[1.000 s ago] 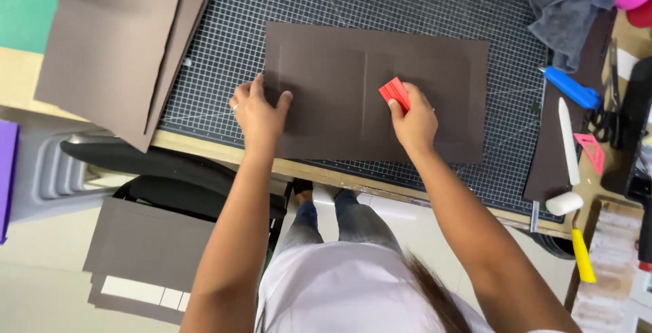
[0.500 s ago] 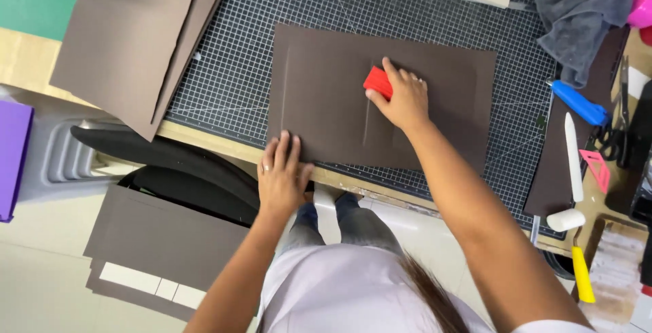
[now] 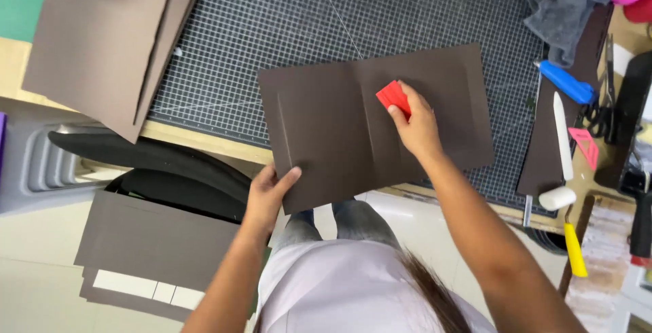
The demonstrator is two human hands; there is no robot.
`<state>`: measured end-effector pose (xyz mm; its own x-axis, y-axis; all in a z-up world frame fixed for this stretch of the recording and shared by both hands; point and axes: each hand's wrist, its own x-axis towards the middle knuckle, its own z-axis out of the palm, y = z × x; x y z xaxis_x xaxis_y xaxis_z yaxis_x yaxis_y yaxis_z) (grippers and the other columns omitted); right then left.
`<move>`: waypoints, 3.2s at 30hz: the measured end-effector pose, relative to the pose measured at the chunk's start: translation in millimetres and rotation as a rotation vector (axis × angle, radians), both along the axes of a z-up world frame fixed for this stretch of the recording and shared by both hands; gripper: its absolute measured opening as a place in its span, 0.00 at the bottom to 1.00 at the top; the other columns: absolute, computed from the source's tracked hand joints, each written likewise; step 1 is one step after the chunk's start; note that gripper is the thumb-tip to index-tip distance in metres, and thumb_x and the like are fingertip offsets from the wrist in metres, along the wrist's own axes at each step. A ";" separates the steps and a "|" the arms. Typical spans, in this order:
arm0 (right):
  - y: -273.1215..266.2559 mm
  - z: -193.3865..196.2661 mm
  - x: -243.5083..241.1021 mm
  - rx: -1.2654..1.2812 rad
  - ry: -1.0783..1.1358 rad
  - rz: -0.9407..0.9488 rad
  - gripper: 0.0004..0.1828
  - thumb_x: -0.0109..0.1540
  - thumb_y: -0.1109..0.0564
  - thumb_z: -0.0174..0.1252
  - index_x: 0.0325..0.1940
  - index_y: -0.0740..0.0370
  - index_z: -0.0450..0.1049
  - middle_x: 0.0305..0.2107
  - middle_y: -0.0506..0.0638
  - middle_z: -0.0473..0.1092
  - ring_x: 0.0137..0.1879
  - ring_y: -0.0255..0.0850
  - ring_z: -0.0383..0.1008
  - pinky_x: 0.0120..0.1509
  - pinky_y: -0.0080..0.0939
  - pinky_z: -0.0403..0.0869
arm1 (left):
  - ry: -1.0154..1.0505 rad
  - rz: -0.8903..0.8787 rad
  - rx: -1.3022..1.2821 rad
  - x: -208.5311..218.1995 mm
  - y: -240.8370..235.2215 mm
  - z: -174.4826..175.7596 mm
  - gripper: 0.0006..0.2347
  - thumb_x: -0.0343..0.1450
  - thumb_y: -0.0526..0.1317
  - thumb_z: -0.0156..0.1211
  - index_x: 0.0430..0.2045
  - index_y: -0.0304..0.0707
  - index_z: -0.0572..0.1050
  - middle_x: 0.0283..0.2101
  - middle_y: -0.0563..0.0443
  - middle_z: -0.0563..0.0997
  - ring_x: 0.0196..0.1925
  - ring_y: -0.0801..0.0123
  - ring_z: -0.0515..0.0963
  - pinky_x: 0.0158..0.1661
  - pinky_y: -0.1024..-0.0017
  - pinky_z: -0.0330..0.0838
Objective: Smoothing a brown paper cover onto a cardboard base using a red squeegee tool on a workshop table.
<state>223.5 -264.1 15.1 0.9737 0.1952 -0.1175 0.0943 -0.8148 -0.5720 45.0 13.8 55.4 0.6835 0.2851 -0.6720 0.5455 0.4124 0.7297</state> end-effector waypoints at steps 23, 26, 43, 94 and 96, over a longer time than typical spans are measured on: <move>44.7 -26.3 -51.4 -0.384 0.092 -0.151 0.21 0.69 0.39 0.49 0.38 0.57 0.74 0.24 0.60 0.77 0.37 0.61 0.82 0.44 0.60 0.77 | -0.100 -0.479 0.335 94.7 -5.7 29.0 0.13 0.67 0.45 0.72 0.34 0.34 0.82 0.28 0.42 0.85 0.32 0.59 0.86 0.27 0.66 0.79; 52.1 -36.6 -21.1 -0.414 0.094 -0.161 0.21 0.69 0.38 0.48 0.40 0.56 0.75 0.26 0.61 0.78 0.40 0.63 0.82 0.47 0.63 0.77 | -0.096 -0.464 0.327 89.4 -4.6 20.6 0.13 0.67 0.45 0.72 0.34 0.33 0.82 0.28 0.41 0.85 0.33 0.59 0.86 0.27 0.65 0.79; 45.3 -23.4 -86.0 -0.529 0.144 -0.141 0.20 0.70 0.40 0.48 0.40 0.56 0.74 0.23 0.58 0.78 0.35 0.57 0.83 0.45 0.56 0.79 | -0.145 -0.375 0.359 84.1 4.7 -10.1 0.09 0.68 0.41 0.72 0.29 0.34 0.81 0.23 0.45 0.82 0.26 0.63 0.84 0.23 0.69 0.77; 33.3 -46.3 56.7 -0.429 -0.635 0.099 0.24 0.66 0.61 0.60 0.65 0.42 0.70 0.34 0.47 0.62 0.40 0.51 0.63 0.44 0.51 0.63 | -0.731 -0.889 1.220 78.2 -36.9 -100.1 0.21 0.77 0.49 0.57 0.66 0.53 0.70 0.75 0.49 0.60 0.79 0.45 0.50 0.73 0.41 0.47; 29.4 -41.7 51.3 -0.337 -0.508 0.117 0.25 0.66 0.61 0.57 0.67 0.45 0.68 0.36 0.49 0.62 0.42 0.52 0.63 0.46 0.53 0.63 | -0.749 -0.876 1.209 77.3 -36.4 -100.0 0.21 0.76 0.49 0.60 0.66 0.54 0.71 0.75 0.50 0.60 0.78 0.45 0.51 0.73 0.41 0.47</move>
